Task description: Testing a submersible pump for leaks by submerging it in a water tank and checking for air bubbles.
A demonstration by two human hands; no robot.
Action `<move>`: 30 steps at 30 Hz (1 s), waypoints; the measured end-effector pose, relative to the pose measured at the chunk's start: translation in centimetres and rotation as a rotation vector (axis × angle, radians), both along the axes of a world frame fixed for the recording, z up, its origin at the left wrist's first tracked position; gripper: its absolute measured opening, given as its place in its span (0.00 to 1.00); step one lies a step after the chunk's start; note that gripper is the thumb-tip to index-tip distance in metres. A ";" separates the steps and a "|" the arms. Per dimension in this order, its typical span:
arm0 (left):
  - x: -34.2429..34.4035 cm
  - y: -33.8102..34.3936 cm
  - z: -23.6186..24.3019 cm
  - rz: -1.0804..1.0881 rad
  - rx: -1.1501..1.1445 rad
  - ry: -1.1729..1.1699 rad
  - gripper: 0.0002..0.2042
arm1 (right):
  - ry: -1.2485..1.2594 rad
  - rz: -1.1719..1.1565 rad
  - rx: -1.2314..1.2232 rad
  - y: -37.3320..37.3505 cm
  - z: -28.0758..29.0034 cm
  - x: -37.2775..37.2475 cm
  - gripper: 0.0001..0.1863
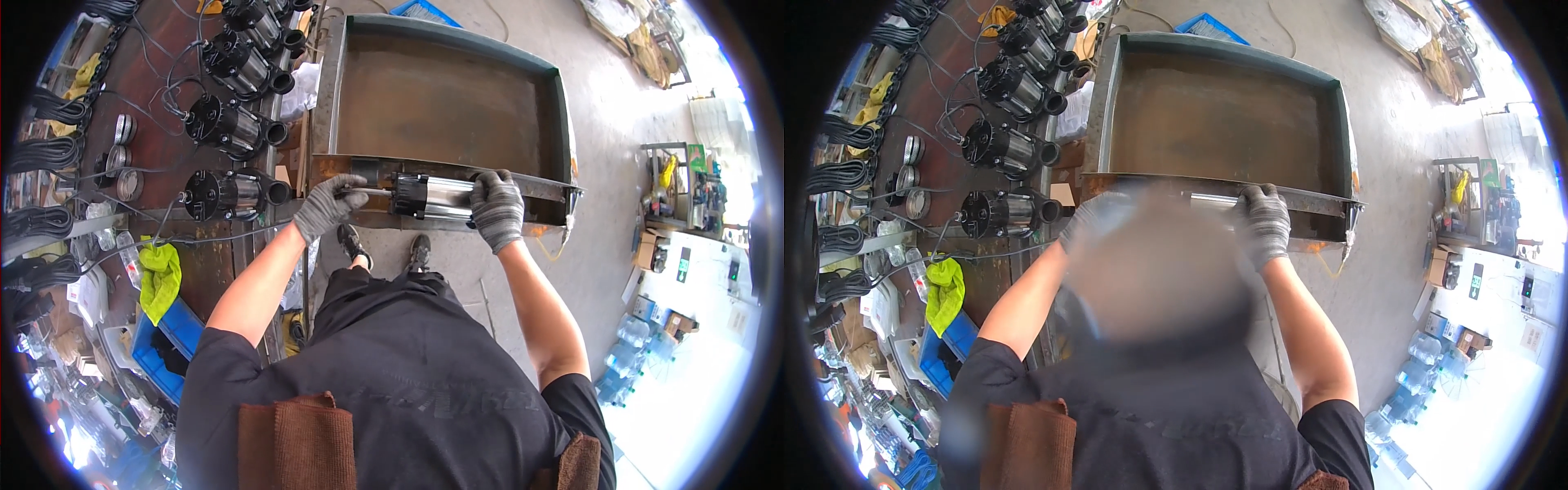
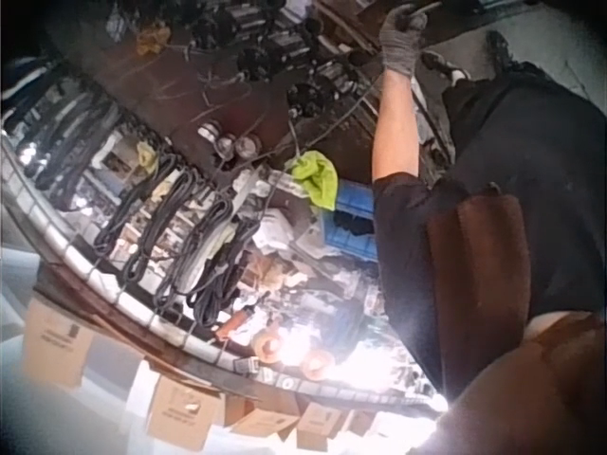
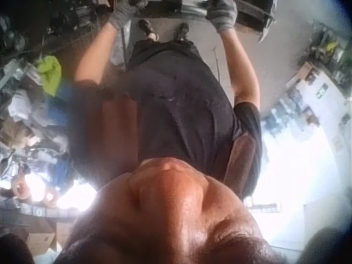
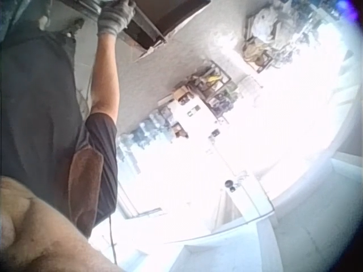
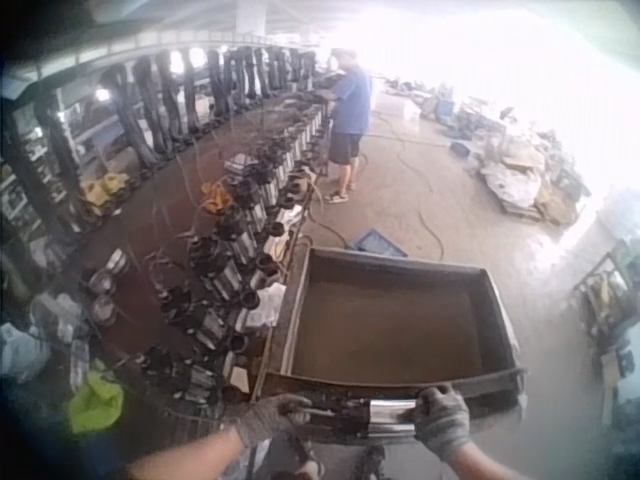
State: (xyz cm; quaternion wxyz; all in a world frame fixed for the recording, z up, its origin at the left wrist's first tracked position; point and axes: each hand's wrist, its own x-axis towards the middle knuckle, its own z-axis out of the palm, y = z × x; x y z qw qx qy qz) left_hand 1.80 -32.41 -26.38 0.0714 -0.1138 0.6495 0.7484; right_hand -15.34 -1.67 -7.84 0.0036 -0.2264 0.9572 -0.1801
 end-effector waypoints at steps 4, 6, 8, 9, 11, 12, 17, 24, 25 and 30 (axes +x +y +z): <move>-0.2 -1.2 -0.9 -0.066 0.099 -0.047 0.23 | 0.016 0.003 -0.010 0.1 0.0 0.2 0.06; -0.7 -1.6 0.0 -0.138 0.060 -0.028 0.25 | 0.004 -0.003 -0.004 0.1 0.1 0.2 0.06; -1.2 -1.4 1.8 -0.174 0.038 -0.013 0.26 | -0.014 -0.012 0.020 0.1 0.1 0.1 0.07; -1.3 -1.1 2.9 -0.180 -0.250 -0.093 0.24 | -0.012 -0.015 0.016 0.1 0.1 0.0 0.07; -0.6 -0.3 5.1 -0.168 -0.812 -0.242 0.19 | -0.031 -0.003 0.016 0.1 0.2 0.0 0.07; -0.5 0.1 5.8 -0.176 -0.794 0.100 0.19 | -0.029 -0.010 0.029 0.1 0.1 0.0 0.07; -0.6 -0.3 4.9 0.163 0.598 -0.289 0.23 | -0.012 0.000 0.011 0.3 0.0 0.0 0.07; -0.1 -0.2 4.1 -0.054 -0.937 0.102 0.21 | -0.023 0.006 0.028 0.3 -0.2 -0.1 0.08; 0.0 0.1 4.9 -0.057 -0.942 0.107 0.21 | -0.010 0.006 0.017 0.3 -0.2 -0.1 0.08; 0.1 1.5 8.6 0.213 0.287 -0.254 0.21 | -0.027 0.002 0.012 0.3 -0.2 -0.2 0.08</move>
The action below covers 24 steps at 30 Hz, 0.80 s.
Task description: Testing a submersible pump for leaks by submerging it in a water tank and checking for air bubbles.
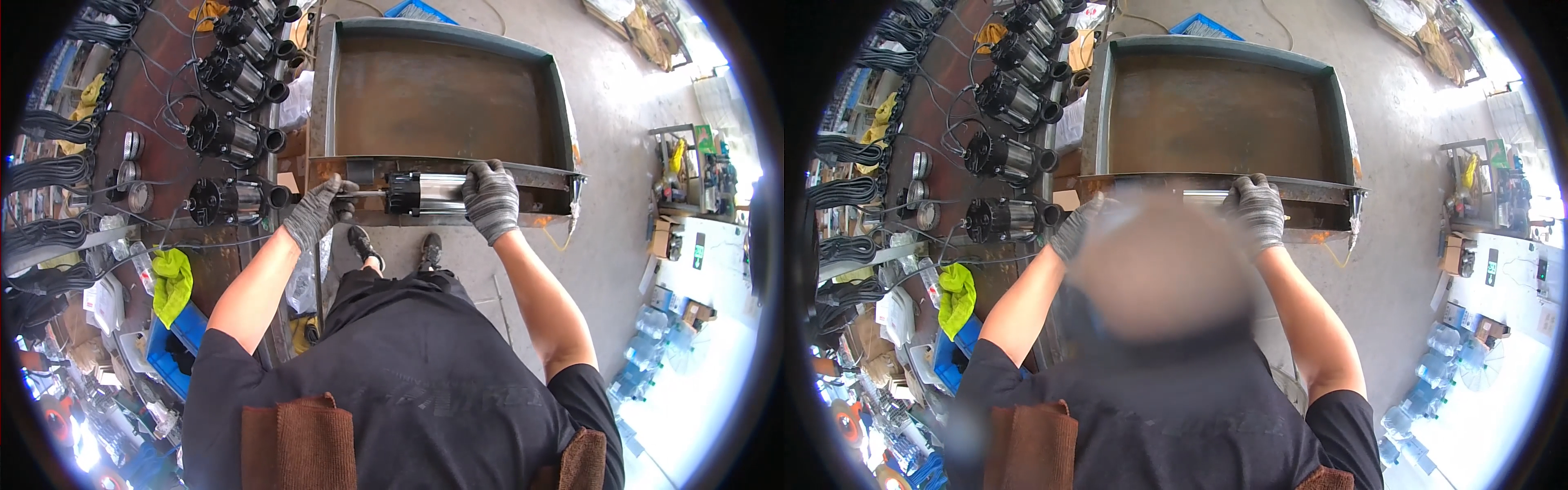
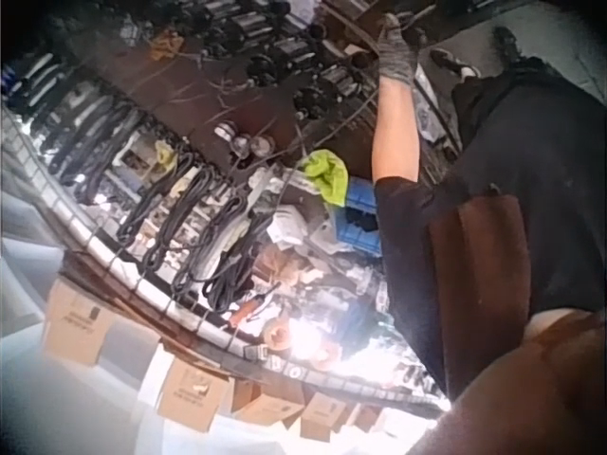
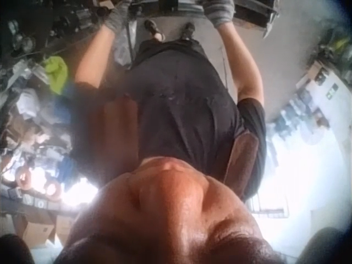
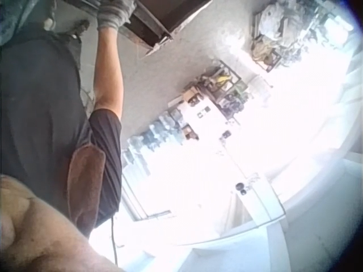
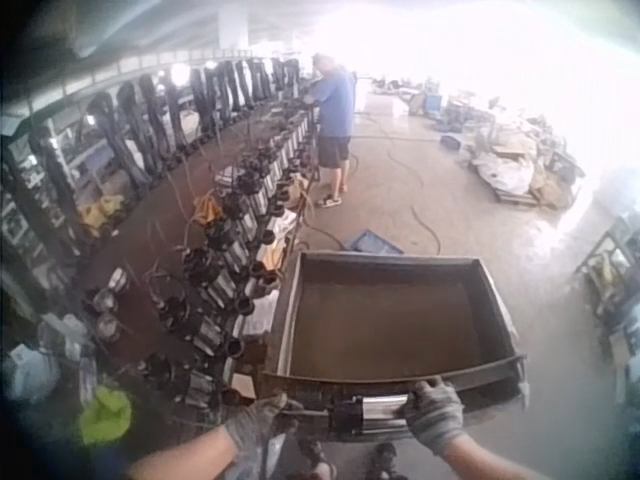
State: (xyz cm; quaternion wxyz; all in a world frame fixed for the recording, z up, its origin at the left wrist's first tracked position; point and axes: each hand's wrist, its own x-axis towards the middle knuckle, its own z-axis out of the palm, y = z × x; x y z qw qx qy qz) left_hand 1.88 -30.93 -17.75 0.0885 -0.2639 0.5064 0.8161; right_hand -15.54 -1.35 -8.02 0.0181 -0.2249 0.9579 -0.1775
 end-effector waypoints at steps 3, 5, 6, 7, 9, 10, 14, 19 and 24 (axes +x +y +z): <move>0.1 0.1 1.5 0.068 0.234 -0.003 0.17 | 0.005 0.008 -0.005 0.0 0.0 0.0 0.08; 0.1 -0.6 2.4 0.048 0.308 -0.176 0.11 | 0.005 0.012 0.003 0.0 0.1 0.0 0.08; -0.2 -1.1 2.7 0.048 0.304 -0.172 0.11 | 0.009 0.008 -0.007 0.0 0.1 0.1 0.08; -0.6 -1.8 3.0 -0.082 0.306 -0.270 0.10 | -0.023 -0.005 0.008 0.0 0.2 0.1 0.08; -1.4 -2.9 3.4 -0.210 0.306 -0.373 0.09 | -0.011 0.001 -0.004 0.0 0.2 0.1 0.08; -1.8 -3.3 3.4 -0.265 0.341 -0.395 0.09 | -0.048 -0.012 0.023 -0.1 0.2 0.0 0.08; -1.7 -3.3 2.9 -0.412 0.152 -0.228 0.08 | -0.004 -0.008 -0.008 0.1 0.2 -0.2 0.08; -0.3 -1.9 2.2 -0.429 -0.370 0.136 0.16 | -0.004 0.006 -0.013 0.4 -0.1 -0.1 0.08; -1.9 -3.1 2.4 -0.727 -0.527 0.023 0.13 | 0.038 0.027 -0.005 0.4 -0.4 -0.4 0.07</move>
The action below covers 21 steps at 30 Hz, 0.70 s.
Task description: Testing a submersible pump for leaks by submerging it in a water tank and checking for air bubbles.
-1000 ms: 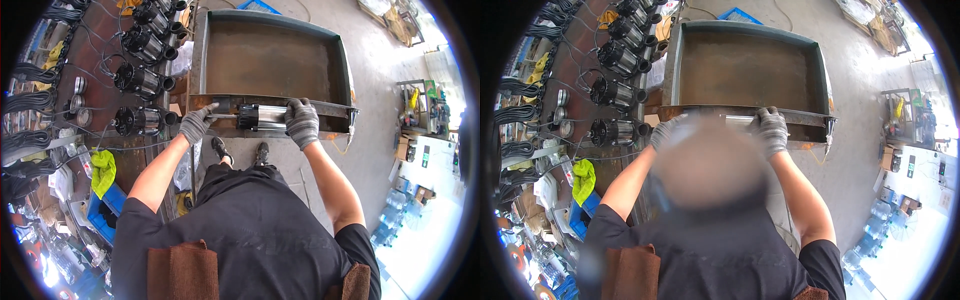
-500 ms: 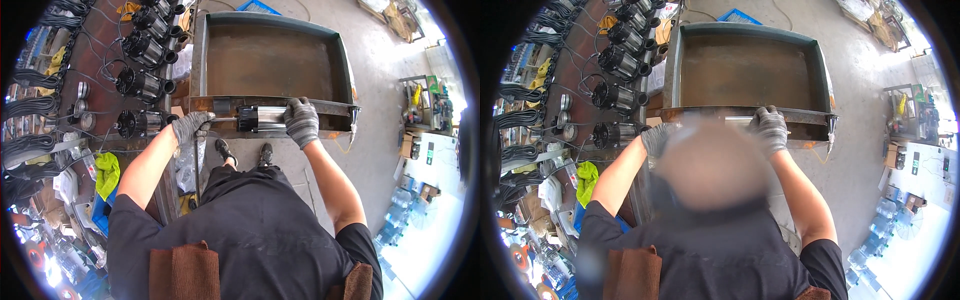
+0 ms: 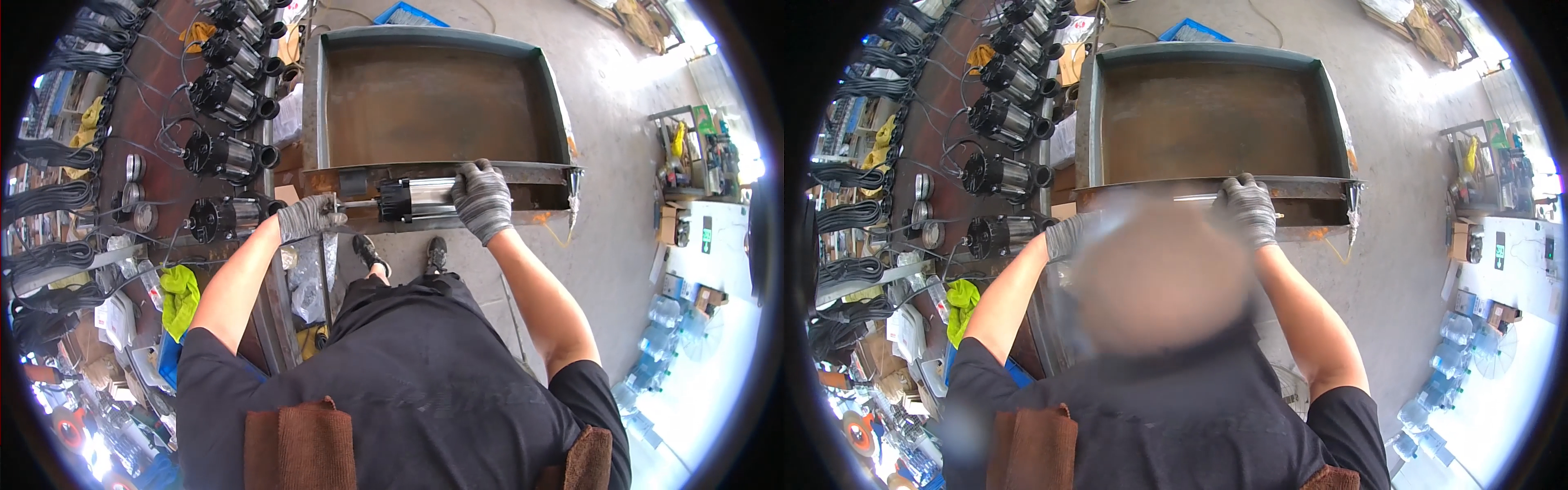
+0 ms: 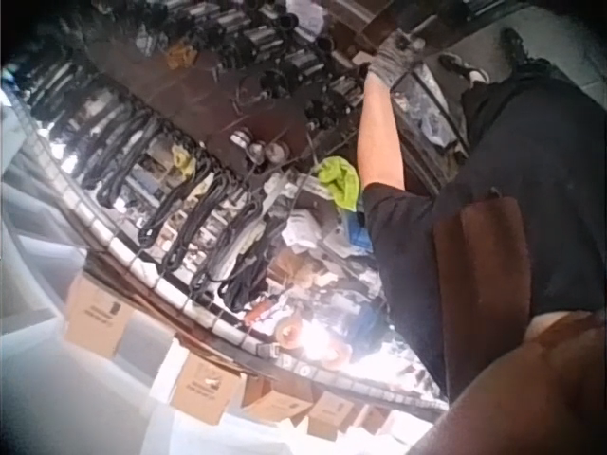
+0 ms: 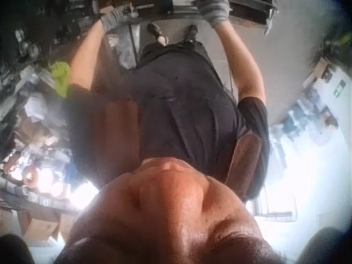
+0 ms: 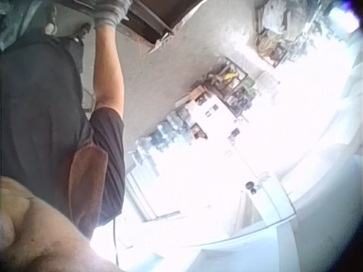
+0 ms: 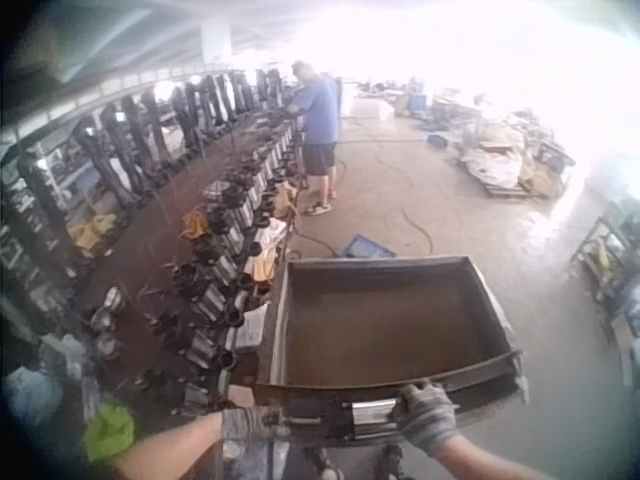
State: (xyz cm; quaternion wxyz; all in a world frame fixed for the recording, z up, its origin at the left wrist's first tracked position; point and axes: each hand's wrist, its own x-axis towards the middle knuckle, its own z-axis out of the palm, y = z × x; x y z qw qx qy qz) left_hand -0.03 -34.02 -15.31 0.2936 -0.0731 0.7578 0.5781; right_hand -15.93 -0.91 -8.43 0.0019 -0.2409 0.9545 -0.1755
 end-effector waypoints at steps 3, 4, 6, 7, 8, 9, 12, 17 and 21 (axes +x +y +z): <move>-0.4 -0.5 -0.3 -0.121 -0.261 0.096 0.13 | -0.053 0.066 0.071 0.4 -0.3 -0.6 0.05; -0.1 -0.1 -0.7 -0.018 -0.222 0.105 0.13 | 0.034 0.160 0.125 0.7 -0.4 -0.7 0.06; 0.5 0.7 -1.6 0.071 -0.292 0.199 0.14 | -0.021 0.016 -0.002 0.9 -0.7 -0.9 0.06; 1.1 1.0 -1.9 0.078 -0.378 0.220 0.14 | -0.038 0.007 -0.004 0.8 -0.8 -0.9 0.06; 1.3 1.5 -2.4 0.127 -0.412 0.327 0.14 | -0.027 -0.006 -0.003 0.6 -0.8 -0.8 0.06; 1.6 1.8 -2.8 0.126 -0.529 0.392 0.15 | -0.041 -0.014 0.011 0.4 -0.9 -0.7 0.06; 1.9 2.1 -3.5 0.177 -0.546 0.446 0.16 | -0.112 -0.005 -0.025 0.8 -1.0 -0.4 0.10; 2.9 2.8 -2.1 0.378 -0.365 0.275 0.24 | -0.264 -0.122 -0.753 11.5 -2.8 -3.1 0.13; 4.4 4.9 1.2 0.617 -0.731 0.606 0.27 | -0.026 -0.818 -0.186 27.0 -8.9 -7.1 0.25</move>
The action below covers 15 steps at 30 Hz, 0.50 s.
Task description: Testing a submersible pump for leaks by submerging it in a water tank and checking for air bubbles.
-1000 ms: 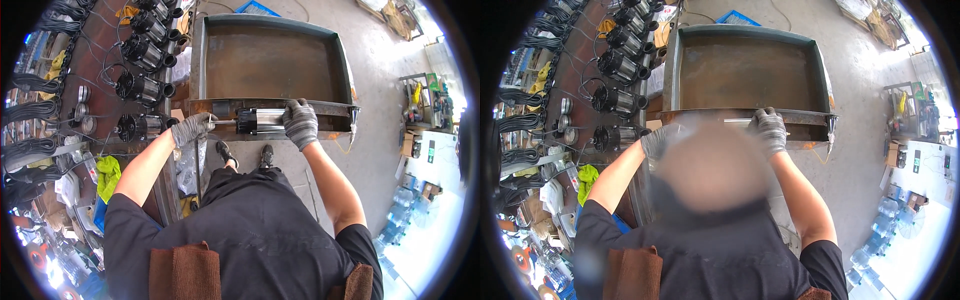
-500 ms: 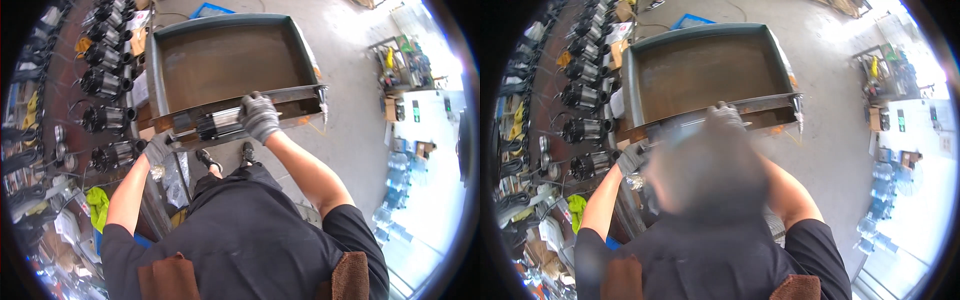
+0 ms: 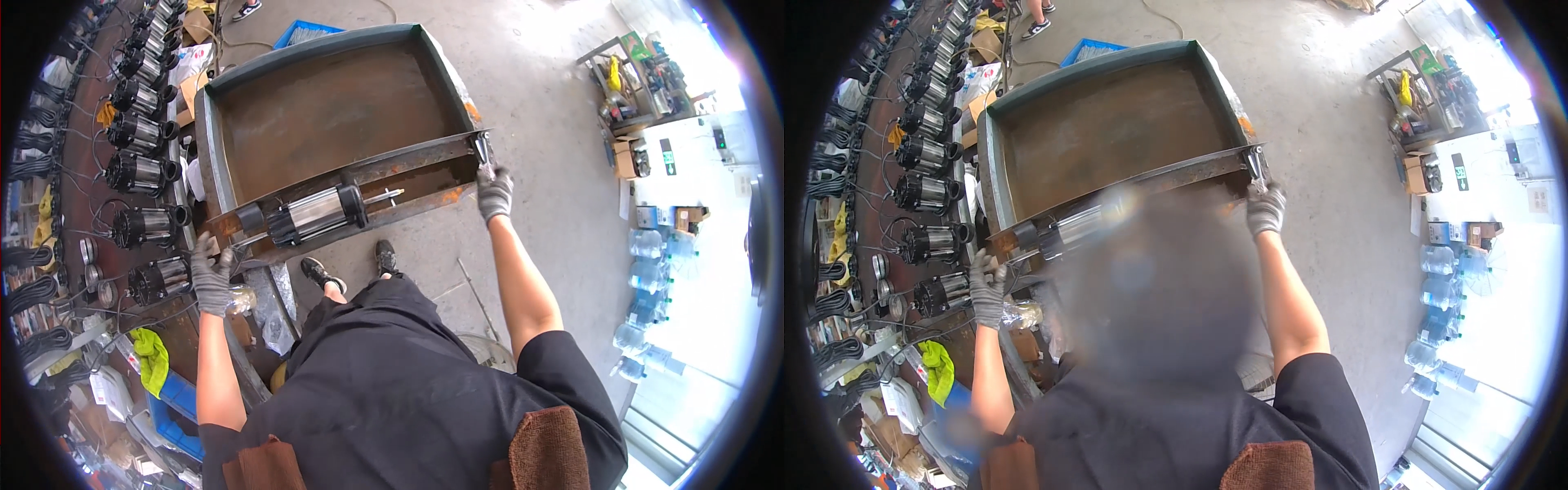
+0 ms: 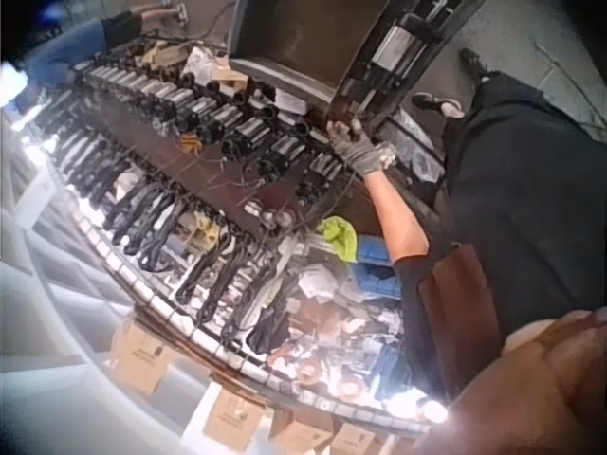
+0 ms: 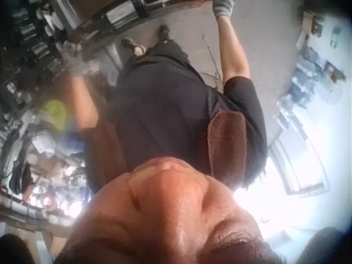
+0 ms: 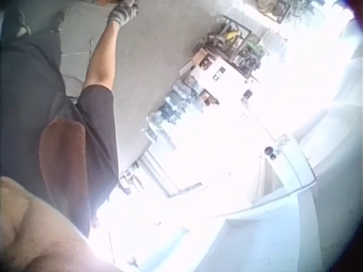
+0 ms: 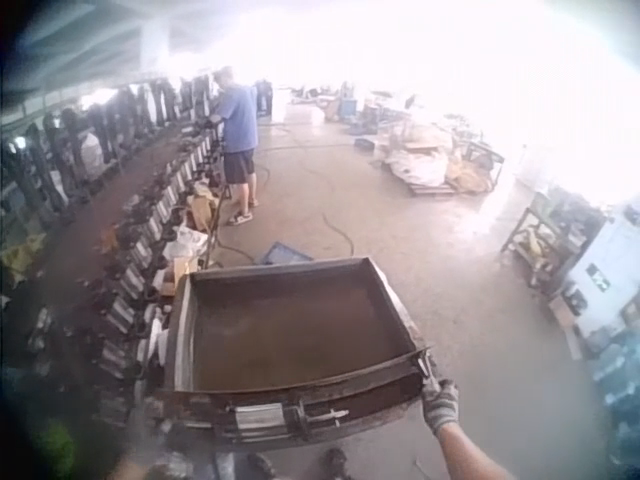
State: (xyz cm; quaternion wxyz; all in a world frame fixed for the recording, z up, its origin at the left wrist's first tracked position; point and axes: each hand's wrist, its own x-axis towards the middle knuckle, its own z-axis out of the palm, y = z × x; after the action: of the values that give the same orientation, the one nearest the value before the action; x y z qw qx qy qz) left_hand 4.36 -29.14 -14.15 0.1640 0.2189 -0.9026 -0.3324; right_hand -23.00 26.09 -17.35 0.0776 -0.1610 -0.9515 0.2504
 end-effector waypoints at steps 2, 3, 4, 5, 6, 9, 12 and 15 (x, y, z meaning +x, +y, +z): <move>-0.2 1.6 2.0 0.058 0.033 0.028 0.24 | -0.244 -0.102 -0.028 4.5 -4.1 -0.1 0.35; -0.6 2.6 3.2 0.181 0.098 0.020 0.22 | -0.209 -0.008 -0.050 5.7 -5.6 -0.3 0.33; -1.1 3.8 4.4 0.124 0.067 0.072 0.22 | -0.334 0.026 -0.061 6.6 -6.3 -0.5 0.31; -1.7 5.4 5.6 0.098 0.059 0.093 0.18 | -0.253 0.052 -0.064 6.8 -6.5 -0.7 0.31; -2.3 7.1 7.0 0.132 0.054 0.053 0.15 | -0.384 0.025 -0.436 6.4 -6.0 -0.7 0.27; -4.9 13.4 10.2 -0.152 0.151 0.008 0.16 | -0.477 0.112 -0.981 2.8 -1.5 0.6 0.20; -8.2 19.6 11.4 -0.404 0.718 -0.135 0.19 | -0.454 0.165 -1.639 -3.7 4.3 4.2 0.17; -11.6 25.5 10.0 -0.584 1.112 0.239 0.23 | -0.312 0.306 -1.499 -10.8 8.4 10.1 0.20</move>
State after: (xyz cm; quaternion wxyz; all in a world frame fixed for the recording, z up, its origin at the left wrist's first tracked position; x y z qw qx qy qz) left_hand -7.20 -3.59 -4.15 0.0282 -0.0223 -0.5933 -0.8042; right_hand -12.91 15.26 -8.98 -0.2221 -0.0708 -0.5397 0.8089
